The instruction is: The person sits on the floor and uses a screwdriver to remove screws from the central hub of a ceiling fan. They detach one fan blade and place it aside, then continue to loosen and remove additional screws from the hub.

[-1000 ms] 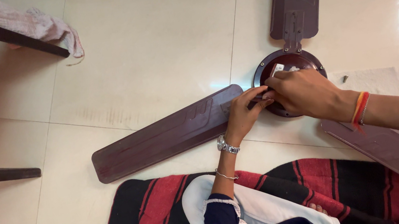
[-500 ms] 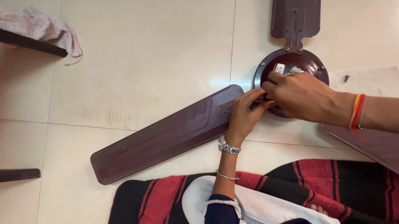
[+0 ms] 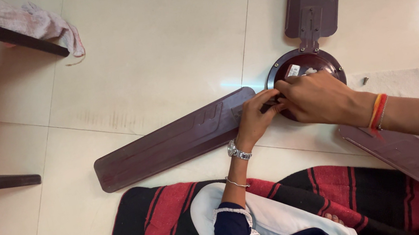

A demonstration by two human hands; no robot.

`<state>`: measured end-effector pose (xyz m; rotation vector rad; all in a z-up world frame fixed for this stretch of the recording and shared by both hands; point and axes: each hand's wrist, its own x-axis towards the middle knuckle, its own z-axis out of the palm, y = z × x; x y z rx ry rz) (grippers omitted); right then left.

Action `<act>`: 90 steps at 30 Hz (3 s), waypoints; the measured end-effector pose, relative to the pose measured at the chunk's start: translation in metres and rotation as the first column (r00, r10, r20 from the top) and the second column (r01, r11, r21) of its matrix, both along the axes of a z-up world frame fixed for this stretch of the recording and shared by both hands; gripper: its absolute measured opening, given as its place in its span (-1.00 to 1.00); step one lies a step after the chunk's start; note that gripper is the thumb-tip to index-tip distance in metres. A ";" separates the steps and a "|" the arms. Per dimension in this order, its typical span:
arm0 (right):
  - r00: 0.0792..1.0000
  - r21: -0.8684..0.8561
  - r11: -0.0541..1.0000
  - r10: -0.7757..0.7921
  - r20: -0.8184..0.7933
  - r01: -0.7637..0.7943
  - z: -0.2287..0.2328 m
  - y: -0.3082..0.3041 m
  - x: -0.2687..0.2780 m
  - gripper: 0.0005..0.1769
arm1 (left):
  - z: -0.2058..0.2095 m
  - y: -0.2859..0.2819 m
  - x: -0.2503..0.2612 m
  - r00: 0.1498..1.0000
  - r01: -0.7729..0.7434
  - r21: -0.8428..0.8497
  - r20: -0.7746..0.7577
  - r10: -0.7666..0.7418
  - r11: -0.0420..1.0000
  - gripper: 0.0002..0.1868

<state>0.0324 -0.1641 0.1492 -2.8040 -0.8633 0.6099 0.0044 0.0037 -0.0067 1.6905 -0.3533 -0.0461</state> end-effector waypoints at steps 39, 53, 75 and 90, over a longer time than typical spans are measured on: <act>0.931 0.466 0.859 -0.323 0.173 0.212 -0.190 -0.115 -0.210 -0.65 | -0.027 -0.025 -0.018 0.933 -0.240 0.514 0.357 0.049 0.824 -0.82; 0.927 0.522 0.841 -0.298 0.229 0.142 -0.247 -0.128 -0.219 -0.43 | -0.036 -0.286 0.005 0.981 0.113 0.341 0.109 -0.159 0.933 -0.86; 0.929 0.492 0.827 -0.360 0.091 0.272 -0.247 -0.127 -0.220 -0.40 | -0.021 -0.302 0.020 0.968 0.131 0.367 0.154 -0.199 0.921 -0.81; 0.916 0.389 0.864 -0.387 0.104 0.321 -0.204 -0.119 -0.208 -0.63 | -0.011 -0.006 -0.038 0.926 -0.366 0.367 0.054 0.373 0.856 -0.81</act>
